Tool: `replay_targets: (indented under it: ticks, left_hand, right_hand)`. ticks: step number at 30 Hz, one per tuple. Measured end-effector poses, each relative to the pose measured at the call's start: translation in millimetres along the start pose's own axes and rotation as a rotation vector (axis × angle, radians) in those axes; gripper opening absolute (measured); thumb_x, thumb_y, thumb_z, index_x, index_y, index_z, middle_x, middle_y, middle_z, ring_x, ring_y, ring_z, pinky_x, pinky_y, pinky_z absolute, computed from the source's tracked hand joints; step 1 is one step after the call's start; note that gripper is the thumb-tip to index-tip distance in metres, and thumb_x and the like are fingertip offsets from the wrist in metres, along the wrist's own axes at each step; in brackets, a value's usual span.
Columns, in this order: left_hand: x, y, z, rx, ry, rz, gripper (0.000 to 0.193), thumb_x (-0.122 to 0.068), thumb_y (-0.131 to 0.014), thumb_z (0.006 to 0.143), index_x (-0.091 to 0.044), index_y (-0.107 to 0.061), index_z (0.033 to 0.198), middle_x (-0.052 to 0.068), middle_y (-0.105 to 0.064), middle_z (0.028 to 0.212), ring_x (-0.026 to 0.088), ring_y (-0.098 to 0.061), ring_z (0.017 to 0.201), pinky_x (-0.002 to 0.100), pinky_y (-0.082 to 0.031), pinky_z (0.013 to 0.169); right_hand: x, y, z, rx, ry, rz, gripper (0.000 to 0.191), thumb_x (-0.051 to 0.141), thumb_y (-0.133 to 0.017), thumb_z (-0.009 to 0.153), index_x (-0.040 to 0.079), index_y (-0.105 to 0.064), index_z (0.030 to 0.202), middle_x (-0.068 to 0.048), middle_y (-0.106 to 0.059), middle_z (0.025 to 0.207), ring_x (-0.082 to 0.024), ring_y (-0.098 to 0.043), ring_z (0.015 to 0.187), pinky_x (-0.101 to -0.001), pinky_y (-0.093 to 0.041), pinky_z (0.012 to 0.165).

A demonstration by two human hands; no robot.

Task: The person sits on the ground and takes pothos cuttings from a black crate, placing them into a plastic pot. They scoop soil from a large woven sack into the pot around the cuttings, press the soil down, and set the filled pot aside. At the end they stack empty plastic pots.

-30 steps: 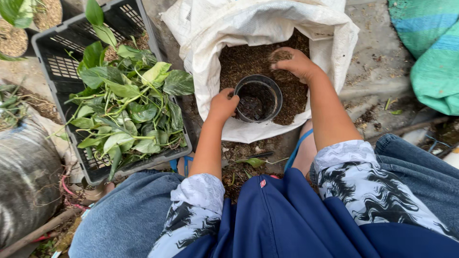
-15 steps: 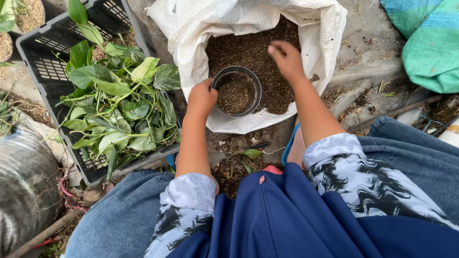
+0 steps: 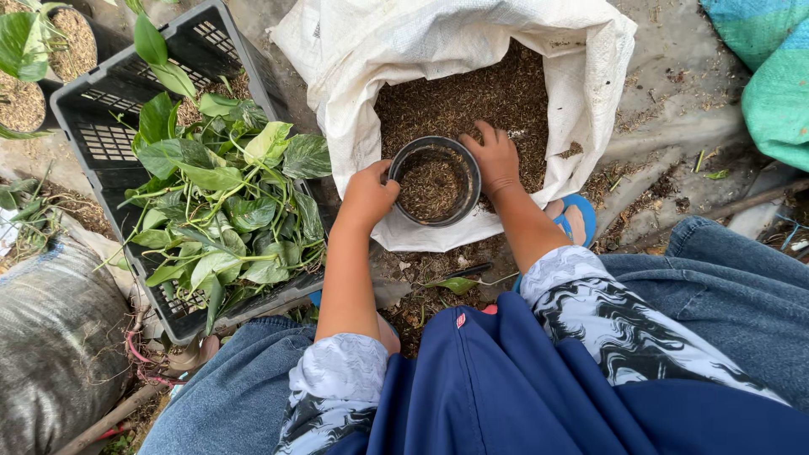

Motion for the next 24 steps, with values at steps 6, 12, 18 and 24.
replay_targets:
  ticks: [6,12,18,24]
  left_hand:
    - [3,-17,3,-0.013,0.050,-0.065,0.046,-0.018,-0.066,0.080,-0.003,-0.070,0.124,0.017,-0.075,0.087,0.030,-0.074,0.075,0.040,-0.057,0.071]
    - [0,-26,6,-0.056,0.108,-0.113,0.048,-0.019,-0.066,0.079,-0.001,-0.067,0.124,0.016,-0.074,0.081,0.027,-0.074,0.068,0.038,-0.058,0.066]
    - [-5,-24,10,-0.119,0.067,-0.092,0.045,-0.017,-0.065,0.080,0.002,-0.068,0.122,0.019,-0.074,0.082,0.029,-0.074,0.071,0.040,-0.058,0.069]
    - [4,-2,8,-0.218,0.000,-0.025,0.041,-0.015,-0.064,0.082,0.000,-0.072,0.119,0.022,-0.075,0.088,0.032,-0.074,0.076,0.043,-0.057,0.075]
  right_hand:
    - [-25,22,34,0.095,-0.244,0.304,0.047,0.029,-0.085,0.074,0.023,-0.072,0.118,-0.011,-0.062,0.129,-0.032,-0.062,0.113,-0.0441,-0.053,0.095]
    - [-18,47,50,0.609,-0.383,0.812,0.055,0.033,-0.076,0.076,0.011,-0.071,0.126,-0.011,-0.072,0.111,-0.027,-0.070,0.101,-0.0442,-0.054,0.090]
    - [82,66,45,0.804,0.067,0.521,0.068,0.050,-0.078,0.078,0.018,-0.065,0.137,-0.011,-0.068,0.127,-0.030,-0.063,0.118,-0.0456,-0.047,0.103]
    - [28,88,60,0.599,-0.205,0.732,0.052,0.045,-0.065,0.082,0.018,-0.069,0.126,-0.010,-0.070,0.131,-0.028,-0.066,0.123,-0.0543,-0.057,0.100]
Point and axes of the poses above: each hand's wrist, its own z-axis towards the middle knuckle, its own y-axis out of the back of the hand, x = y × z, the point moved 10 cm from there along z, towards the middle knuckle
